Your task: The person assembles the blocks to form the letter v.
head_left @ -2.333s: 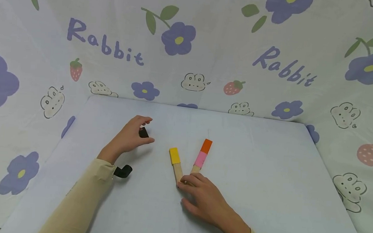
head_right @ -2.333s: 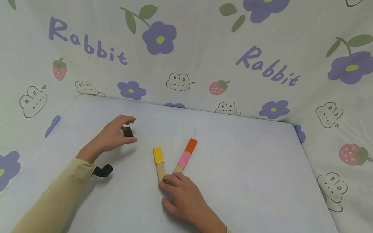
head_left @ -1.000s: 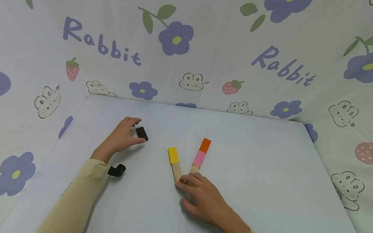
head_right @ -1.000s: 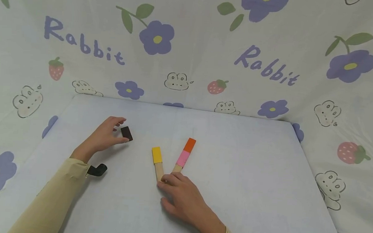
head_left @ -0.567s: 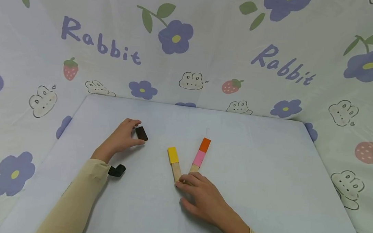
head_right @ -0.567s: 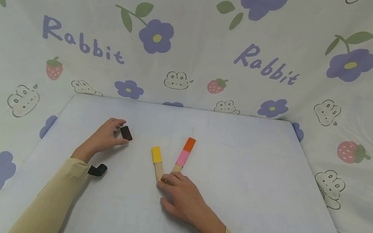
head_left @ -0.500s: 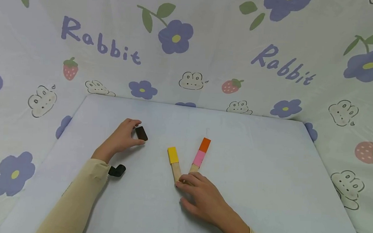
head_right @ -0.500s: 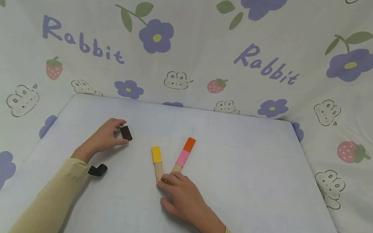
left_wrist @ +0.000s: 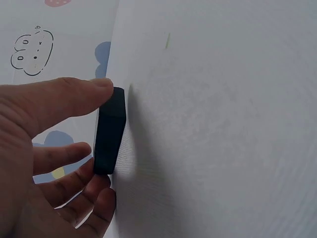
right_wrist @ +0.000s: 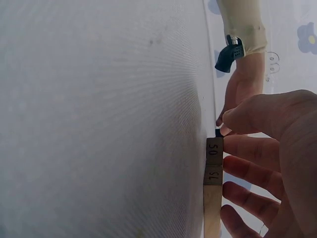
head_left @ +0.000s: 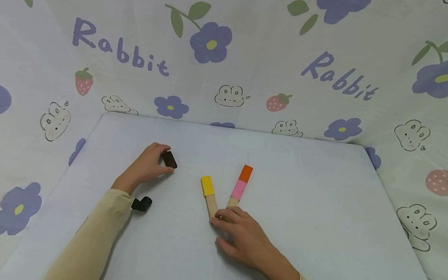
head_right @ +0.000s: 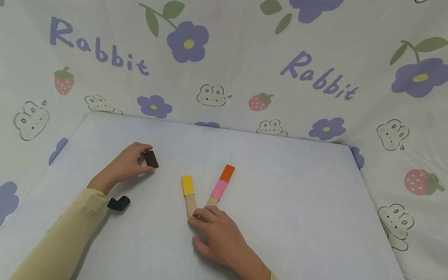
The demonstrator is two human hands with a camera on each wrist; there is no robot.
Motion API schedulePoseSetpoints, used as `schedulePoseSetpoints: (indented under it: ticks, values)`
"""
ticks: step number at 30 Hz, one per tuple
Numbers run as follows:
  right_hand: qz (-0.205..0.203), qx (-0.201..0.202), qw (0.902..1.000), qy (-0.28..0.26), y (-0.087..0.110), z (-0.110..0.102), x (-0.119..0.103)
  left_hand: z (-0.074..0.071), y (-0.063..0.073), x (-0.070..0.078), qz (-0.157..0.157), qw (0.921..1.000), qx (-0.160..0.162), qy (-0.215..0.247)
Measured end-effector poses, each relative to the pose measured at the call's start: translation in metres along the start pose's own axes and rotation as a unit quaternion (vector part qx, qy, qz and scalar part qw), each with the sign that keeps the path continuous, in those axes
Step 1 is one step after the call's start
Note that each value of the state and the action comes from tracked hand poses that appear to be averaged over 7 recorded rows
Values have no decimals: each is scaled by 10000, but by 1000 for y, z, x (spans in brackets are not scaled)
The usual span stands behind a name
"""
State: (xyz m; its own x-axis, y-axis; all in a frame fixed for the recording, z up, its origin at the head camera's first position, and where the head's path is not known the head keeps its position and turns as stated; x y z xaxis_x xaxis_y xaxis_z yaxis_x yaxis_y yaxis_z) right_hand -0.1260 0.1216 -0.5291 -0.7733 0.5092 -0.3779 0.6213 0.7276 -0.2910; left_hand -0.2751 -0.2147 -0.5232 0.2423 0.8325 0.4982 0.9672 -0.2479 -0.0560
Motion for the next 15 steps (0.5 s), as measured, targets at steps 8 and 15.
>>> schedulePoseSetpoints:
  ticks: [8,15]
  values:
    - [27,-41,10000,-20,0,0,0,1,-3,-1,-34,9999,-56,-142]
    - [98,-96,9999,-37,0,0,1,1,-5,-2,-79,9998,-55,-184]
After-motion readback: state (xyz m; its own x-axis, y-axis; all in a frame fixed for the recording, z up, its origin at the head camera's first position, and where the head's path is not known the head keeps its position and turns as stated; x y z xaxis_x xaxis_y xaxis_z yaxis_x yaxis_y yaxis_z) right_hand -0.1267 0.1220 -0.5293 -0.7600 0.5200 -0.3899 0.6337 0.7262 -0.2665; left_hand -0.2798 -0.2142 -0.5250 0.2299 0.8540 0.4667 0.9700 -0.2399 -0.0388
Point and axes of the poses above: each hand's wrist, its own y-axis away from the middle knuckle, its own z-axis out of the palm, x = y × z, the point moved 3 cm from there along -y, towards the middle knuckle, and after that the axes turned 7 degrees about -y, right-handed, at the moved point
